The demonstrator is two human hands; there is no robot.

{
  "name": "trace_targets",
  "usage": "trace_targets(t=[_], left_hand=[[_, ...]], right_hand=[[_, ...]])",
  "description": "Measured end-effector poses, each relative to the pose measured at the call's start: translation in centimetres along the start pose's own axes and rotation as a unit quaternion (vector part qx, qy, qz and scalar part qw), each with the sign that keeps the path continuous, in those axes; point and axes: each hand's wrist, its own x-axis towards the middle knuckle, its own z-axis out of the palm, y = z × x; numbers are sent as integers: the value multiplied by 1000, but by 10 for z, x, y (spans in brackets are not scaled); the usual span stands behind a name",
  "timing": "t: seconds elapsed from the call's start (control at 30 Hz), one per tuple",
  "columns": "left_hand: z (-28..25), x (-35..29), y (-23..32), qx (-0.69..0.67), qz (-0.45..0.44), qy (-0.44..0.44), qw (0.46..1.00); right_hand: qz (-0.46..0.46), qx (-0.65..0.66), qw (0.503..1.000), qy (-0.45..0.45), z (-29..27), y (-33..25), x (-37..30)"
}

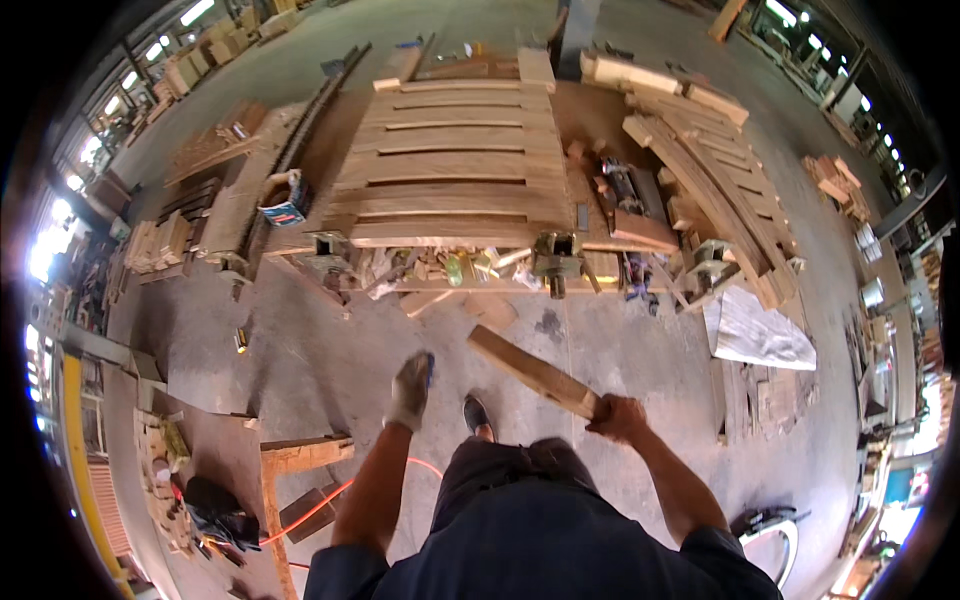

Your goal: The person uses a nail gun to fasten small wooden blocks to long wooden planks on a workbench. They repeatedly measure and mark the wood with a ruler and pencil before nailing. After assembling several frames, the person carries them to a nearby rack and stacks them.

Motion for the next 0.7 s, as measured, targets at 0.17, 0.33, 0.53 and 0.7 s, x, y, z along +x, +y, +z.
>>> trace_targets(t=[0.17,0.33,0.53,0.7], left_hand=[[60,93,123,-210,-151,-107,960],[90,141,135,-141,-84,-142,976],[122,152,180,-32,-43,-97,994],[149,133,218,141,7,-77,987]], right_hand=[[-44,40,998,24,-37,-16,51],[-95,44,994,30,-58,-8,128],[-123,93,988,-4,-49,15,241],[-163,97,981,-35,-17,25,289]])
